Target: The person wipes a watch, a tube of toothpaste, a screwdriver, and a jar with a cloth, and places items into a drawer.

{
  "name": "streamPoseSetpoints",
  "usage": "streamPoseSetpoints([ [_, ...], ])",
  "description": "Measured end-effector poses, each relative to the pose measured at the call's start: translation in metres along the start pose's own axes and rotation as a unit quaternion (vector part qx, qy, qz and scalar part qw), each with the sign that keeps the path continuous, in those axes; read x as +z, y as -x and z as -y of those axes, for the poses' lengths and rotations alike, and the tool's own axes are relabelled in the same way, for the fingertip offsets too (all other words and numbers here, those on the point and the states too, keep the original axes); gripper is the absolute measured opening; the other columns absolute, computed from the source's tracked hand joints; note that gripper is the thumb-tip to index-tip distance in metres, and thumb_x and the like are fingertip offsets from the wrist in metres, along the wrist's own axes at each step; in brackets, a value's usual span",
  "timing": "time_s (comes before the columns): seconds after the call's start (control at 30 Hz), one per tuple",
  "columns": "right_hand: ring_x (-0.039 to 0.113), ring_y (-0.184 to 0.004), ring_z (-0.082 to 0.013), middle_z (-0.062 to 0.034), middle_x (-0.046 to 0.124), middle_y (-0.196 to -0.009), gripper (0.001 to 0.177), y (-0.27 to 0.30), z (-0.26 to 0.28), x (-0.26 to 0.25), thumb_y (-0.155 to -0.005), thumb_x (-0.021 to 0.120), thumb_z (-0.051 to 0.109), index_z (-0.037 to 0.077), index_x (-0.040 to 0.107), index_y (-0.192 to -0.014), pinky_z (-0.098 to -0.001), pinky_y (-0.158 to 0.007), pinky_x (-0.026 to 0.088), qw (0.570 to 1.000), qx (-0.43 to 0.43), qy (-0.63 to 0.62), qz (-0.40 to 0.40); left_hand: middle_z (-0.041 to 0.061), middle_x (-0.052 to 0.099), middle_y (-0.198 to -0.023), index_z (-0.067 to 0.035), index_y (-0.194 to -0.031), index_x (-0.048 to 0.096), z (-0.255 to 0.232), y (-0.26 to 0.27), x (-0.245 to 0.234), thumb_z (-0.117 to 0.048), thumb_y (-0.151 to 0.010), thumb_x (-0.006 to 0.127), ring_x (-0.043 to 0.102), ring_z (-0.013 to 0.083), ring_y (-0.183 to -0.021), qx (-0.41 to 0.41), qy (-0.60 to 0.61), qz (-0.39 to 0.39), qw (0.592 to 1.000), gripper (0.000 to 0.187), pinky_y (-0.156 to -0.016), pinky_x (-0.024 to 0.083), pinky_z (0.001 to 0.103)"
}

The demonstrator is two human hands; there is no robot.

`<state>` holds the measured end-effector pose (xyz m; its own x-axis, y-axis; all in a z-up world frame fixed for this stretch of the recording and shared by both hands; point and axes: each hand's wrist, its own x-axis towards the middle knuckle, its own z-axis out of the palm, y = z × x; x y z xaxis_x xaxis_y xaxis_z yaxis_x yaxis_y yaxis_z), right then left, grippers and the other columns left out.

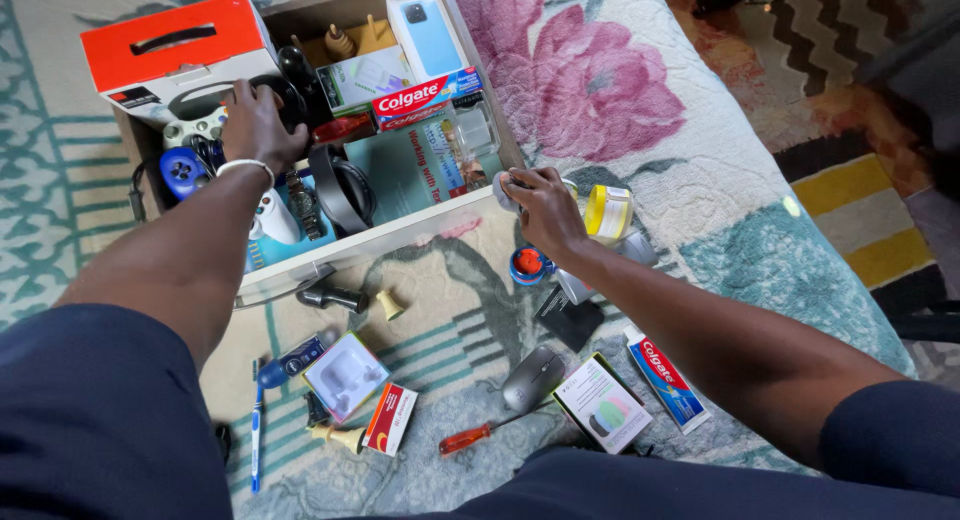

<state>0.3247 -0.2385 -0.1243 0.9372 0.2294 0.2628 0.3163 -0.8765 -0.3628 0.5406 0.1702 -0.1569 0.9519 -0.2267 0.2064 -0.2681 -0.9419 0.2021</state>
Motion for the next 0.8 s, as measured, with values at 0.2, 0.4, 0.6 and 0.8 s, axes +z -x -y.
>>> streamPoseSetpoints([
  [0.2,0.059,-0.118,-0.0363,-0.0102,0.067,-0.136,0.059,-0.001,-0.005,0.003,-0.072,0.065,-0.01,0.01,0.072,-0.127,-0.0422,-0.097,0.053,0.999,0.016,-0.008,0.028,0.025,0.047,-0.129,0.005,-0.117,0.062,-0.001,0.003,0.007,-0.034,-0.078,0.082,0.051,0.0433,-0.118,-0.016,0.002,0.069,0.997,0.058,-0.099,0.05,0.05],
  [0.4,0.059,-0.121,-0.0396,-0.0122,0.061,-0.14,0.056,-0.007,-0.025,0.007,-0.079,0.064,-0.003,0.01,0.068,-0.133,-0.0446,-0.103,0.049,0.998,-0.011,-0.027,0.06,0.03,0.044,-0.139,0.006,-0.14,0.051,-0.004,0.035,0.001,-0.033,-0.077,0.083,0.047,0.0483,-0.122,-0.002,0.103,-0.018,0.994,0.08,-0.104,0.043,0.051],
  [0.6,0.057,-0.127,-0.0407,-0.0227,0.057,-0.144,0.049,0.012,-0.02,-0.008,-0.079,0.066,-0.003,0.011,0.071,-0.126,-0.0436,-0.106,0.048,0.994,0.014,-0.098,0.041,0.025,0.048,-0.137,-0.001,-0.135,0.056,-0.054,0.128,-0.052,-0.028,-0.082,0.081,0.049,0.0457,-0.124,-0.063,0.128,-0.086,0.986,0.064,-0.105,0.044,0.052],
  [0.8,0.065,-0.112,-0.0315,-0.0167,0.066,-0.123,0.031,0.046,0.032,-0.045,-0.091,0.07,0.015,0.011,0.071,-0.122,-0.0407,-0.094,0.05,0.965,0.171,-0.195,0.052,0.023,0.058,-0.124,-0.001,-0.128,0.06,-0.113,0.243,-0.089,-0.028,-0.084,0.077,0.055,0.0405,-0.118,-0.114,0.196,-0.14,0.964,0.054,-0.105,0.045,0.05],
])
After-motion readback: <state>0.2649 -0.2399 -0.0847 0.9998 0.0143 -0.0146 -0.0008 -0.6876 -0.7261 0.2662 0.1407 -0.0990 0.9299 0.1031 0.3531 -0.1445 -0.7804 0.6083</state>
